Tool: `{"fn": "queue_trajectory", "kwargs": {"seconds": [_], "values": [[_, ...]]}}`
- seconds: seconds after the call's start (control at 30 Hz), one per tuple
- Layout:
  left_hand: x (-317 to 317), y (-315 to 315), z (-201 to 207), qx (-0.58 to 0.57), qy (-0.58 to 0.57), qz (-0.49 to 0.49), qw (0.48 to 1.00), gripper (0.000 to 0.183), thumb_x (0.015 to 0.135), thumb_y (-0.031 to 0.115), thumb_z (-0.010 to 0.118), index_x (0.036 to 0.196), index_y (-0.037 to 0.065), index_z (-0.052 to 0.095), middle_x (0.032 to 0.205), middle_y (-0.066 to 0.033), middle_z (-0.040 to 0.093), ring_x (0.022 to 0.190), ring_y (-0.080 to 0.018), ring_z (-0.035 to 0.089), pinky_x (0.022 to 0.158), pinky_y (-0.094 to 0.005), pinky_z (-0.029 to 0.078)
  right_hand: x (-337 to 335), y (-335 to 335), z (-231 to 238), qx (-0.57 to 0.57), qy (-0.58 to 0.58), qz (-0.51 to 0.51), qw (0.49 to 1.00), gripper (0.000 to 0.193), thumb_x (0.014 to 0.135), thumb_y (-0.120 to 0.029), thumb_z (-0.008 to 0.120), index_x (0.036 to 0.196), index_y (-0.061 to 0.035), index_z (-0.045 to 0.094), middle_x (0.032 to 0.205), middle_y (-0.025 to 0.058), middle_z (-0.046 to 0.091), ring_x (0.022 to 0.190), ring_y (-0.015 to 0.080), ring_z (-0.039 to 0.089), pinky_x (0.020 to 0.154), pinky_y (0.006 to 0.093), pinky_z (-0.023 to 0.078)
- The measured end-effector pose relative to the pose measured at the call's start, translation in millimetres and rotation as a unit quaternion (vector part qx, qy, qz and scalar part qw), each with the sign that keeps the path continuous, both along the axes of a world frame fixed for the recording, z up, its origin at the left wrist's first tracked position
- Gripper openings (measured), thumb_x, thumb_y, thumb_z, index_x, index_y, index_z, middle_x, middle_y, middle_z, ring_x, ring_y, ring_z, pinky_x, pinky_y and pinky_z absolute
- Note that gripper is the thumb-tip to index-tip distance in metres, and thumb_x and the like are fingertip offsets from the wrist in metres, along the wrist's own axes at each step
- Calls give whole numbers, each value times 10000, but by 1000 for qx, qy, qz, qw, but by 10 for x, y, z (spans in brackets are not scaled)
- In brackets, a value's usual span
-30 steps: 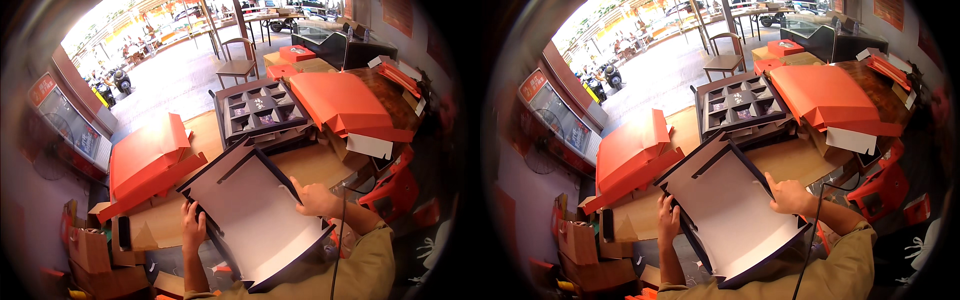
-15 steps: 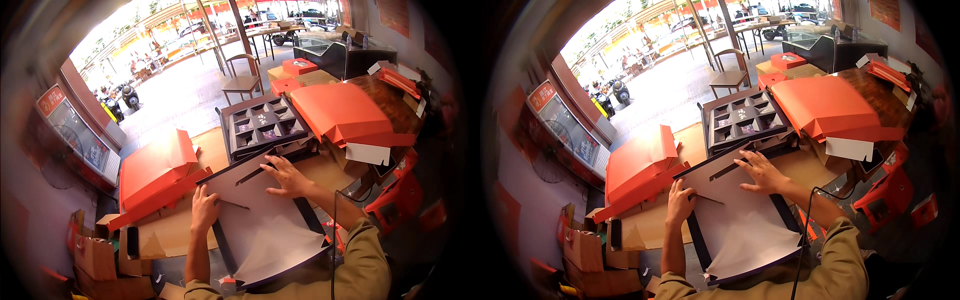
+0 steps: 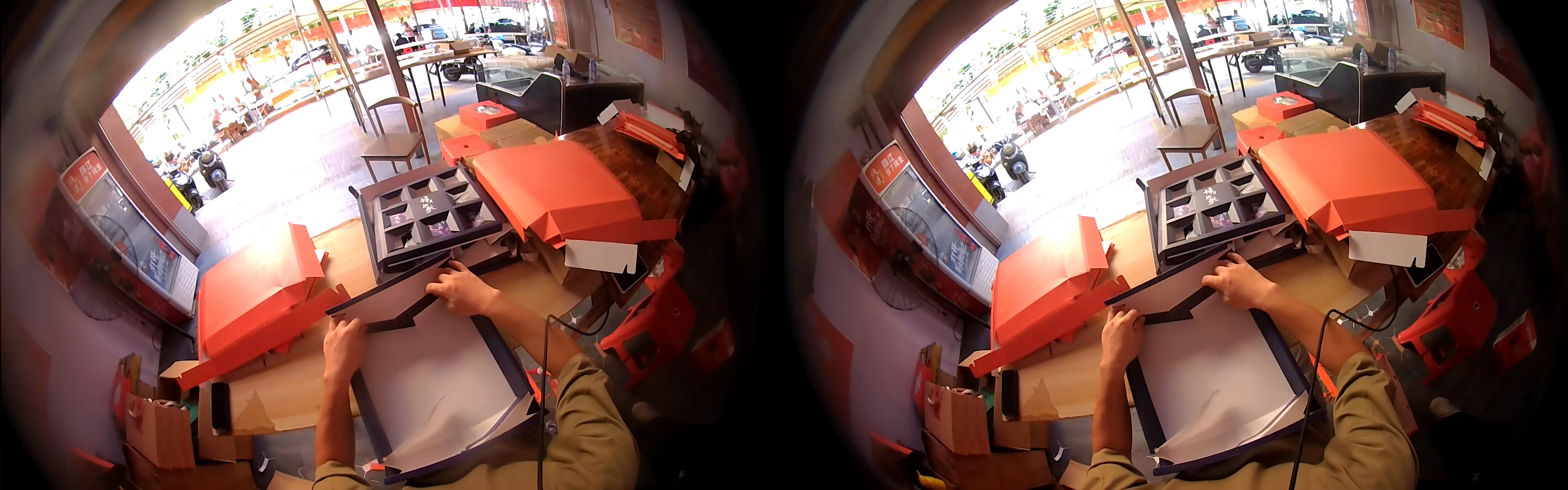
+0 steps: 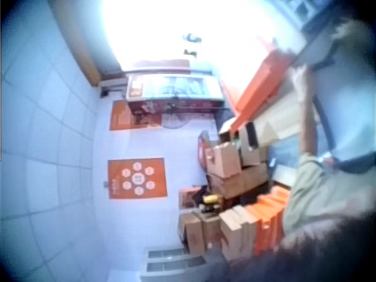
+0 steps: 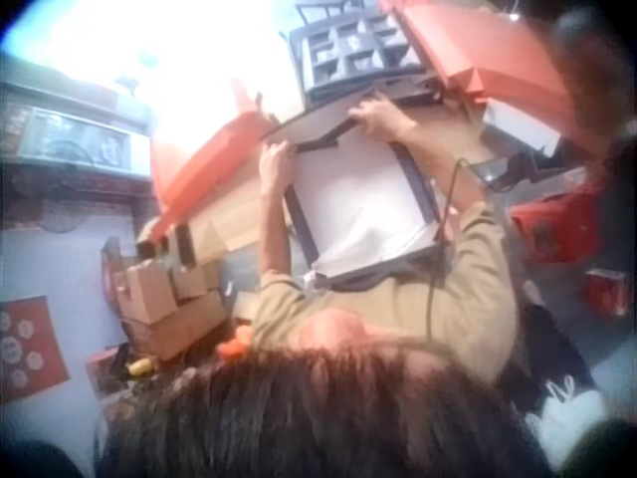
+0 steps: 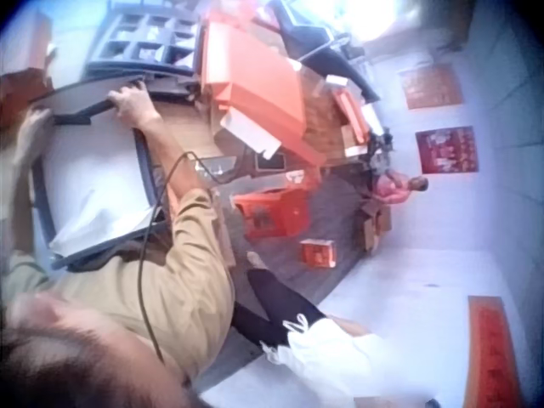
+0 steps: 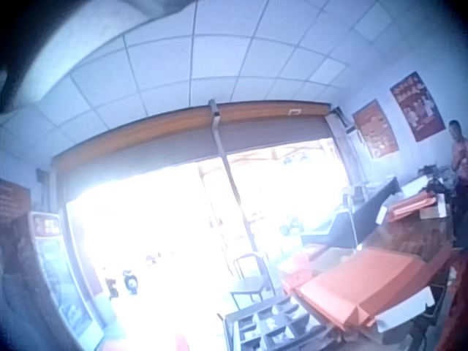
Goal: The person assembles cardboard gift boxes by hand, folding the flaps to form the base and then placing a black partitioned tray and individual small product boxes into each assembled large box.
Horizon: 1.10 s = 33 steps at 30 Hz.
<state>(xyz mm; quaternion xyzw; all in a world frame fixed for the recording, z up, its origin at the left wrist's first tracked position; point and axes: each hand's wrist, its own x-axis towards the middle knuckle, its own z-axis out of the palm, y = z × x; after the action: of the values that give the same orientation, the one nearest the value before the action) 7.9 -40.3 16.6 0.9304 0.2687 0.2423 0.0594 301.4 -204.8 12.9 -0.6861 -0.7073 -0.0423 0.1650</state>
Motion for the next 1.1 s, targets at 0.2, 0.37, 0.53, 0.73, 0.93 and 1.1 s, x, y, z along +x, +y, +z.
{"fn": "queue_trajectory", "kwargs": {"seconds": [0.2,0.37,0.53,0.73,0.93,1.1], "values": [[-45,16,13,-9,-9,-4,1000,129,943,170,675,1005,72,730,1031,-221,734,1234,-435,621,949,-515,546,50,-29,-53,-17,-80,-10,997,317,905,-169,617,1200,-185,732,1003,141,720,1204,336,639,1221,542,293],[-42,-11,60,22,-52,-2,998,163,911,168,712,1040,72,736,1078,-163,735,1249,-407,610,1018,-502,500,24,-44,5,-13,-94,-8,995,319,890,-168,637,1190,-181,743,1017,136,714,1195,329,634,1208,529,324],[-298,-348,315,-7,-100,-90,991,236,880,163,755,1098,75,740,1102,-125,726,1231,-372,621,1063,-475,481,44,-112,-11,20,-43,1,999,334,869,-153,675,1199,-137,723,1034,129,694,1166,341,626,1170,523,376],[-828,-1079,673,-184,37,-296,936,398,794,240,868,1128,57,754,1122,-154,735,1183,-363,662,1032,-470,511,-63,-234,308,111,81,32,990,453,894,-114,682,1345,-78,663,1182,95,671,1163,305,602,1118,471,416],[-978,-1403,415,-174,97,-328,924,367,823,217,826,1136,52,731,1120,-147,730,1162,-335,659,1041,-465,498,-137,-350,363,185,96,58,976,455,874,-90,736,1324,-77,667,1231,101,667,1208,308,595,1101,468,435],[-1035,-1387,301,-160,93,-256,949,289,860,144,749,1130,51,706,1074,-138,735,1067,-313,692,1034,-469,499,-444,-966,543,133,146,121,973,413,882,-149,780,1276,-82,678,1240,107,667,1177,323,625,1028,461,497]]}}
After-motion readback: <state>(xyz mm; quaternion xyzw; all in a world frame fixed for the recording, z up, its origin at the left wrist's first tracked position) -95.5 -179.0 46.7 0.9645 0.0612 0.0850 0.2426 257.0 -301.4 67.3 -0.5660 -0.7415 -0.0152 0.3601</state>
